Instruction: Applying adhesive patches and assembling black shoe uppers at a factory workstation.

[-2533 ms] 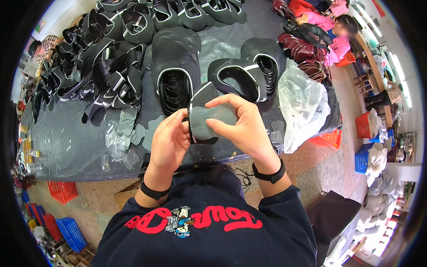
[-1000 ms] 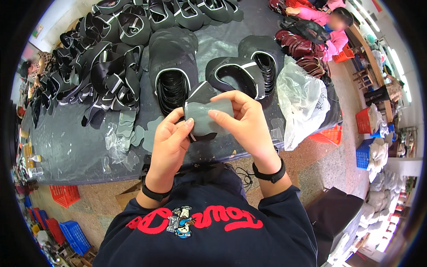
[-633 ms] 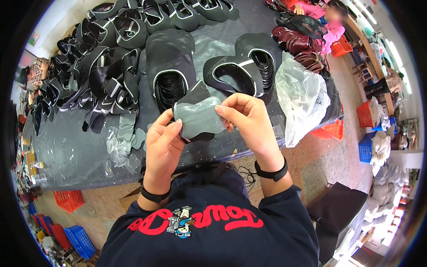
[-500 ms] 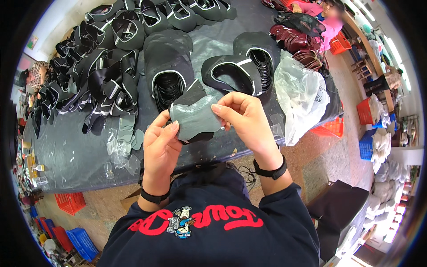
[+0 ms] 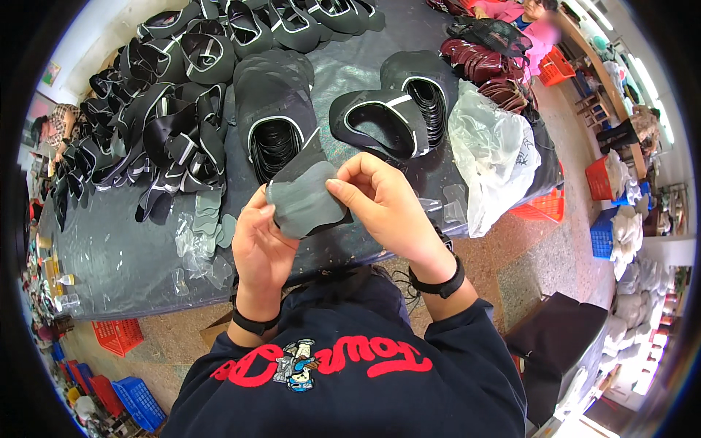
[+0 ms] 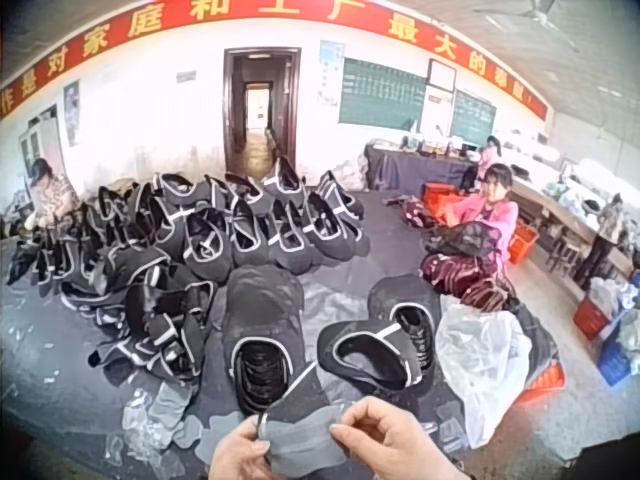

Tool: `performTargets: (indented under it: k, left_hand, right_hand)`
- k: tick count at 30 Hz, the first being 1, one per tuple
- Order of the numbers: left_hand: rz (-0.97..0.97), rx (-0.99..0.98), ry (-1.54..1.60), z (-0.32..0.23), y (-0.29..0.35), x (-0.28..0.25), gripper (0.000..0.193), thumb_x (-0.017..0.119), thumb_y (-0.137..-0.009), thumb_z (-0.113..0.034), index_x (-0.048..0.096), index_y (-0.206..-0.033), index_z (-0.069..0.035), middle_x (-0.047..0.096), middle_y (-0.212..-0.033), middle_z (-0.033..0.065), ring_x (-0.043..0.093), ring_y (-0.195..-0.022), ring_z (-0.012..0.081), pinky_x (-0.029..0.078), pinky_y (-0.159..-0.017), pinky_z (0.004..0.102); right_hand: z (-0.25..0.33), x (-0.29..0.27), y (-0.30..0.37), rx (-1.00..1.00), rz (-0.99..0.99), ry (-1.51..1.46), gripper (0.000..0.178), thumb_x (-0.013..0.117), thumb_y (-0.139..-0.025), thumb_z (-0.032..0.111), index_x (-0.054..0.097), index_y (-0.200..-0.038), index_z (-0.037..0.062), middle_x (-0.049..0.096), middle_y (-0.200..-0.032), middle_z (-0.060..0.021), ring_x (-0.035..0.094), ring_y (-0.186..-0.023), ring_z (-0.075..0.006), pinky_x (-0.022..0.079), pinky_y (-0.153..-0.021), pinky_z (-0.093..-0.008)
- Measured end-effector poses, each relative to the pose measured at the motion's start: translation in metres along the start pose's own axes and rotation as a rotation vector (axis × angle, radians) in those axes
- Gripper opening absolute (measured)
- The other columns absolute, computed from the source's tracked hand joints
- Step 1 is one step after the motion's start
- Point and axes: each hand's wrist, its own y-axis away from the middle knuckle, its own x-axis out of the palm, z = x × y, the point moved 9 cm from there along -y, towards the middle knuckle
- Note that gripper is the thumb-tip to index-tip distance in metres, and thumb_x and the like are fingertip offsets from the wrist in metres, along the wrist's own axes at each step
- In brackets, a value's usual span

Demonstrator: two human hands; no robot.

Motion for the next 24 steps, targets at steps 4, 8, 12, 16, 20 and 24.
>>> performTargets:
  k: [4,8,12,16,20,24]
  left_hand:
    - [-0.015,-0.065,-0.142,0.006,-0.001,-0.006,0.032,0.053,-0.085,-0.011,0.045,-0.112,0.004,0.057,-0.106,0.0149,0.058,-0.096,0.0186,0.047,-0.084,0.0321]
    - [0.036,-0.063,-0.090,0.009,-0.002,-0.008,0.033,0.056,-0.085,-0.013,0.046,-0.113,0.003,0.057,-0.107,0.0139,0.058,-0.097,0.0193,0.047,-0.085,0.0332]
    - [0.108,0.036,0.026,0.003,0.000,-0.003,0.031,0.050,-0.088,-0.013,0.046,-0.115,0.001,0.056,-0.111,0.0137,0.057,-0.099,0.0207,0.046,-0.086,0.0353]
    - [0.122,0.092,0.103,0.003,0.004,-0.003,0.029,0.041,-0.092,-0.014,0.046,-0.117,0.001,0.054,-0.114,0.0140,0.056,-0.102,0.0216,0.045,-0.088,0.0355]
    - [0.115,0.121,0.058,0.000,0.006,-0.006,0.030,0.040,-0.093,-0.015,0.047,-0.117,0.001,0.055,-0.113,0.0133,0.055,-0.102,0.0209,0.045,-0.088,0.0342]
    - [0.119,0.138,-0.071,0.002,0.007,-0.004,0.029,0.040,-0.093,-0.015,0.049,-0.115,0.003,0.056,-0.111,0.0119,0.055,-0.101,0.0175,0.043,-0.087,0.0309]
  right_hand:
    - [0.005,0.004,0.003,-0.001,-0.008,-0.001,0.009,0.058,-0.084,0.008,0.051,-0.083,0.0021,0.054,-0.074,0.0026,0.047,-0.066,-0.0014,0.038,-0.058,-0.0163]
    - [0.005,0.006,0.007,-0.011,-0.009,-0.162,0.009,0.060,-0.082,0.005,0.052,-0.084,0.0022,0.058,-0.077,0.0002,0.052,-0.070,-0.0027,0.042,-0.062,-0.0173]
    - [0.007,0.011,0.010,-0.052,-0.017,-0.389,0.016,0.062,-0.079,0.000,0.051,-0.090,0.0026,0.060,-0.080,-0.0036,0.056,-0.074,-0.0055,0.044,-0.066,-0.0188]
    - [0.007,0.015,0.010,-0.063,0.087,-0.322,0.021,0.061,-0.079,-0.001,0.052,-0.098,0.0025,0.060,-0.082,-0.0036,0.056,-0.075,-0.0063,0.044,-0.067,-0.0195]
    - [0.013,0.023,0.007,0.029,0.090,-0.340,0.020,0.060,-0.080,0.004,0.055,-0.100,0.0025,0.055,-0.079,0.0023,0.052,-0.074,-0.0043,0.042,-0.066,-0.0172]
    - [0.019,0.022,0.003,-0.065,0.142,-0.218,0.011,0.062,-0.080,0.005,0.059,-0.090,0.0020,0.058,-0.081,0.0010,0.050,-0.070,-0.0030,0.039,-0.061,-0.0164]
